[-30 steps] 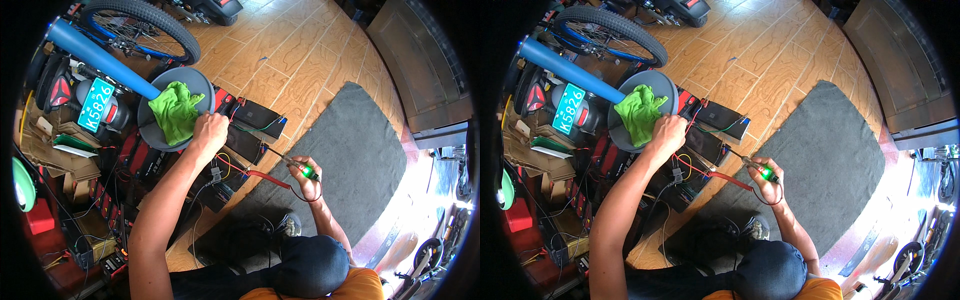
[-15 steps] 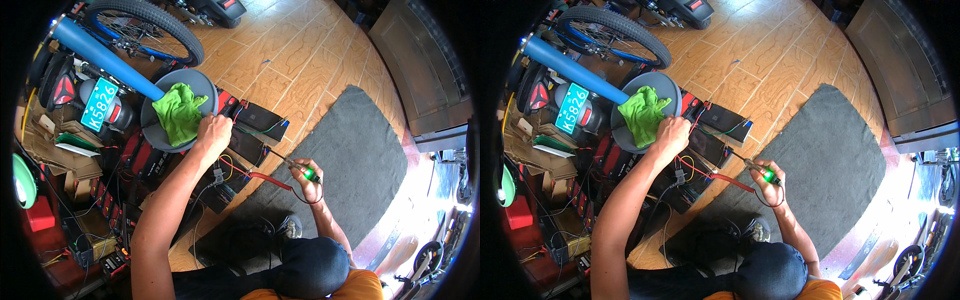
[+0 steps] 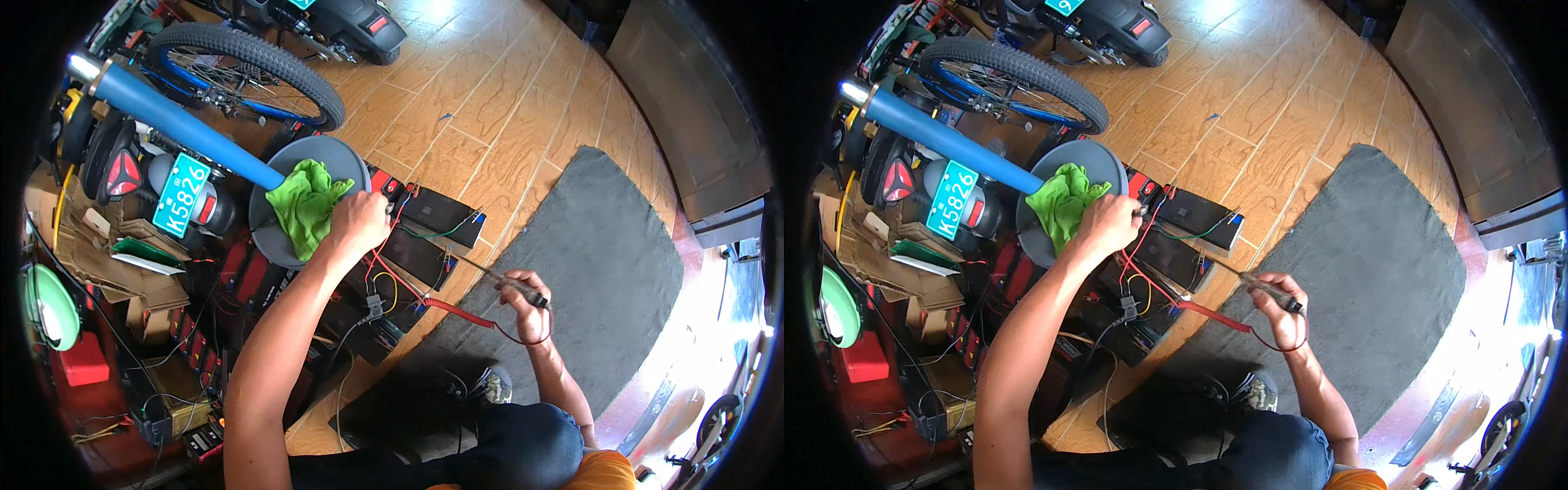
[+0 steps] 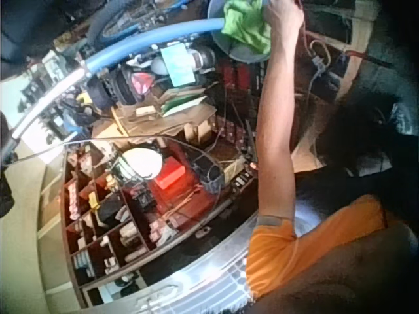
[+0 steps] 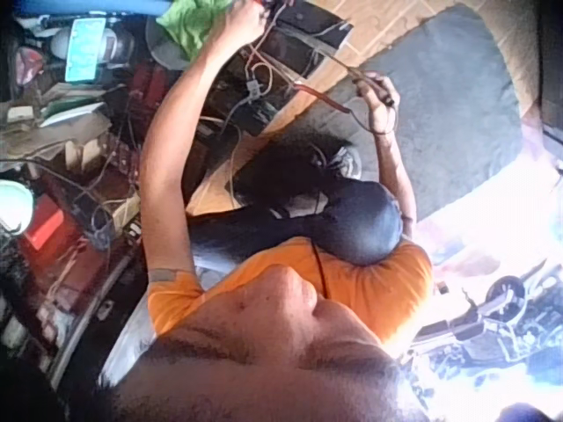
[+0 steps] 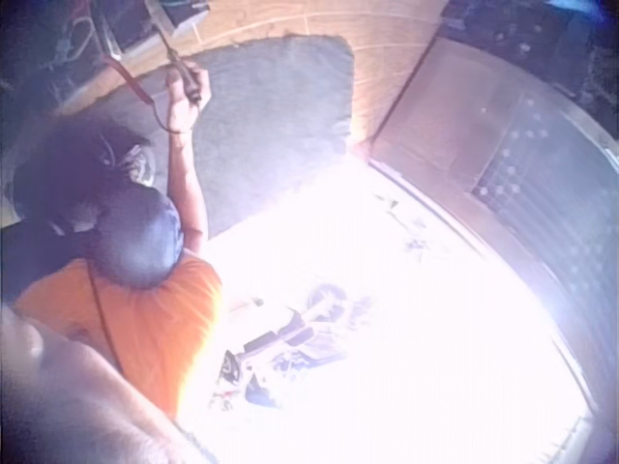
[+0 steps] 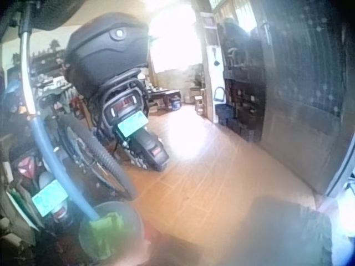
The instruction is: The person uses a test light to check connections on a series of batteries and an inverter. They move the test light between terminals, observe the indicator light, and adjust connections as needed.
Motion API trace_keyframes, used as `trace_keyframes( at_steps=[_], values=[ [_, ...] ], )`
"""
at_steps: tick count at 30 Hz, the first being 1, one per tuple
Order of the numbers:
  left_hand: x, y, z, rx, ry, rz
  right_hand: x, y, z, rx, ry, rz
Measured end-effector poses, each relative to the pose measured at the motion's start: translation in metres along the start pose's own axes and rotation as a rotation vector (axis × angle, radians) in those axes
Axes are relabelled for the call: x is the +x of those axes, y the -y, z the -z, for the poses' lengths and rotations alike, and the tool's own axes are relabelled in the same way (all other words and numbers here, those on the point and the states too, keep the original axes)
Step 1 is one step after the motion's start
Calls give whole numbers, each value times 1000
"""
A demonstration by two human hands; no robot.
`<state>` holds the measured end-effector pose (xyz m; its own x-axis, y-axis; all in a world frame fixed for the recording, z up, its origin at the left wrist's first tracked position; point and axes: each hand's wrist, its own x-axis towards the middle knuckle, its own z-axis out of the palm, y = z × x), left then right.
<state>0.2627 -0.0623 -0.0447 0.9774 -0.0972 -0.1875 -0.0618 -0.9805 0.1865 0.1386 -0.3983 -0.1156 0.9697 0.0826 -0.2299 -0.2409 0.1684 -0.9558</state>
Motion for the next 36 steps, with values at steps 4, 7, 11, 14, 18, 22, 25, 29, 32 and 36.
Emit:
trace_keyframes(
  at_steps=[4,7,11,14,18,22,25,29,32,36],
  values=[
    [25,-12,3,-81,-49,-31,11,8,7,29,-99,118],
    [39,-16,-5,-34,-105,-84,23,12,10,-19,-122,111],
    [52,-18,-22,-22,-115,-126,31,12,13,-19,-131,142],
    [57,-17,-31,5,-105,-119,33,11,16,20,-125,153],
    [59,-17,-39,66,-141,-137,38,9,17,-63,-151,154],
    [57,-18,-45,81,-202,-179,45,6,13,-125,-150,202],
    [57,-19,-44,100,-166,-166,47,5,11,-109,-129,193],
    [57,-23,-40,77,-166,-166,48,6,7,-256,-141,253],
    [57,-24,-39,86,-176,-160,48,9,5,-277,-161,228],
    [57,-25,-39,92,-186,-174,47,11,5,-275,-147,209]
  ],
)
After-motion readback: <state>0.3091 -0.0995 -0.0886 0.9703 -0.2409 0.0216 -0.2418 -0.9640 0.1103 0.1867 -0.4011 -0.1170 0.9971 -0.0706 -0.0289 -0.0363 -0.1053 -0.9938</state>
